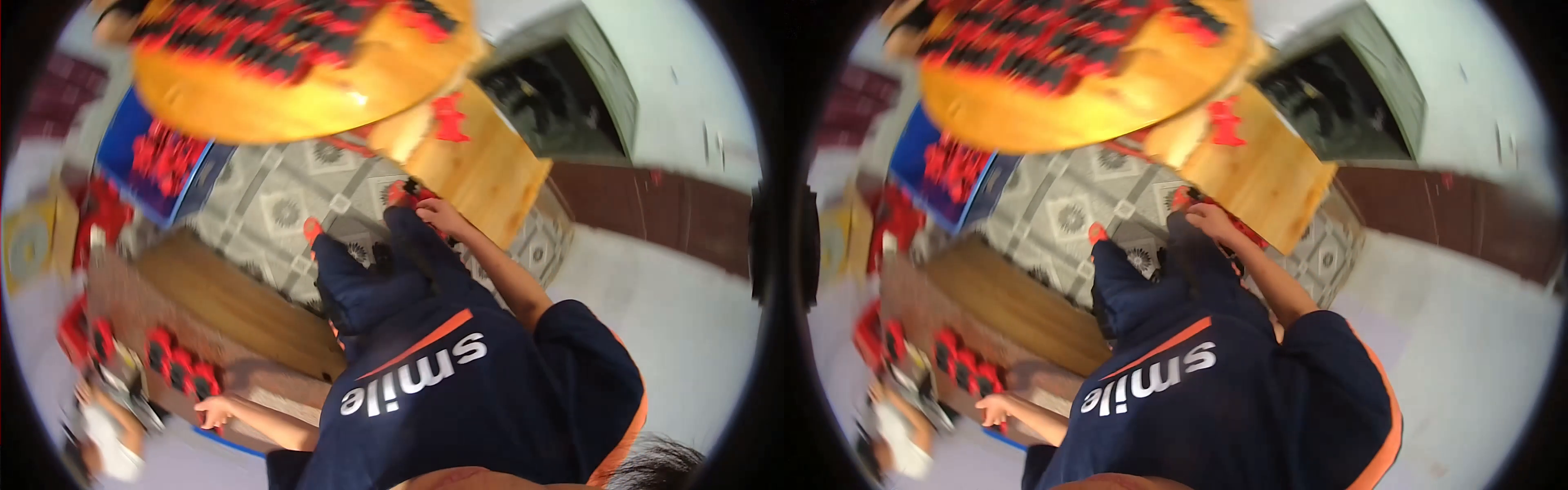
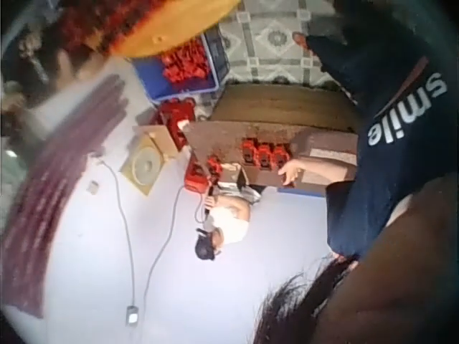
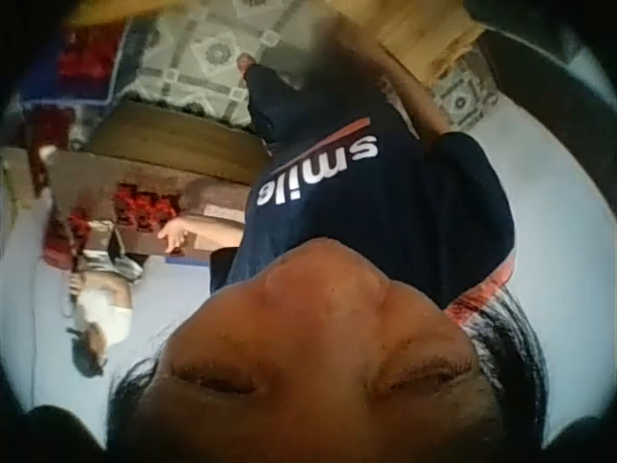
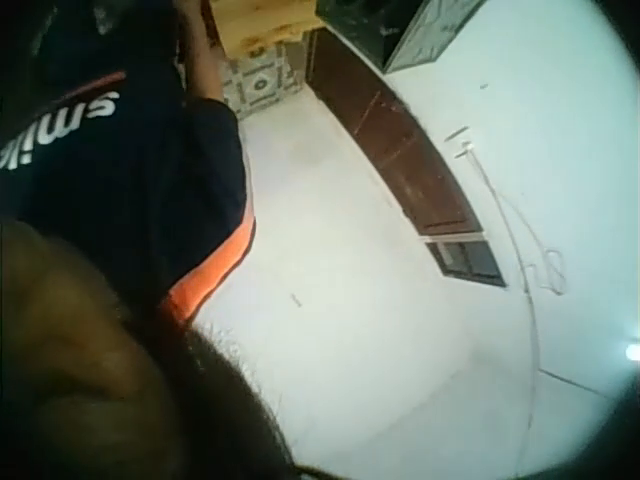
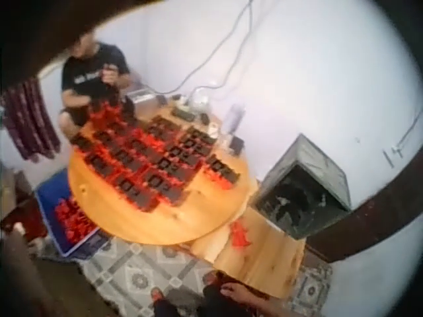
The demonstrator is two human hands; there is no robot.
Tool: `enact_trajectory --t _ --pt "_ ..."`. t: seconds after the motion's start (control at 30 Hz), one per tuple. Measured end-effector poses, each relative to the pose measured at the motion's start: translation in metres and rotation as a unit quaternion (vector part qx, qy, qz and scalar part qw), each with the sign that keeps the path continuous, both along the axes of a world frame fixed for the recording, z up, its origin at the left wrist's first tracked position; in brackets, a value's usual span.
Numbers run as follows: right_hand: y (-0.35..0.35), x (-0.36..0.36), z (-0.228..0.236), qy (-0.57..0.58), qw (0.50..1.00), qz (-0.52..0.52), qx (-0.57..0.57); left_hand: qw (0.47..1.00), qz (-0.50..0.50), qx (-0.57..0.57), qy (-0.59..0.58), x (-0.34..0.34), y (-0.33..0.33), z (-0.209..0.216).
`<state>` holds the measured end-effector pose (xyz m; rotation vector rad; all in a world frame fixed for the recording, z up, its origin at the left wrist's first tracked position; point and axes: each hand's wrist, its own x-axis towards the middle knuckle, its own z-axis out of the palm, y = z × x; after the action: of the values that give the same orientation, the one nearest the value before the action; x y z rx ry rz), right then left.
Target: The person assembles red plastic housings and black plastic components by hand, taking parts from plastic bins and fitting them together.
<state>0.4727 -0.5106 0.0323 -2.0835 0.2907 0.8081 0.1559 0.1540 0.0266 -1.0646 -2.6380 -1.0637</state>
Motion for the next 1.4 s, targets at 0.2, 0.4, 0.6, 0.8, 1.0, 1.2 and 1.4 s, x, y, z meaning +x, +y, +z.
enact_trajectory --t 0.2,0.4,0.6,0.8,1.0,1.2,1.4 --pt "-0.148 0.044 -0.057 -0.025 0.93 -0.367 0.001 0.576 -0.759 -0.166 -0.255 0.299 -0.315 0.069" --pt "-0.357 0.19 -0.092 -0.253 0.822 -0.407 -0.308 0.221 -0.853 -0.448 -0.152 0.431 -0.571 0.04" --pt "-0.463 0.277 -0.103 -0.204 0.802 -0.293 -0.478 0.395 -0.824 -0.395 -0.096 0.517 -0.673 -0.078" --pt "-0.48 0.225 -0.105 -0.285 0.863 -0.291 -0.298 0.395 -0.793 -0.449 -0.118 0.54 -0.713 -0.104" --pt "-0.349 0.108 -0.122 -0.11 0.709 -0.547 0.432 0.32 -0.655 -0.631 -0.266 0.532 -0.697 -0.093" --pt "-0.336 0.074 -0.146 -0.058 0.776 -0.549 0.305 0.206 -0.607 -0.675 -0.366 0.494 -0.68 -0.03" --pt "-0.301 0.103 -0.054 -0.379 0.825 -0.385 -0.168 0.101 -0.485 -0.723 -0.481 0.453 -0.649 0.0"
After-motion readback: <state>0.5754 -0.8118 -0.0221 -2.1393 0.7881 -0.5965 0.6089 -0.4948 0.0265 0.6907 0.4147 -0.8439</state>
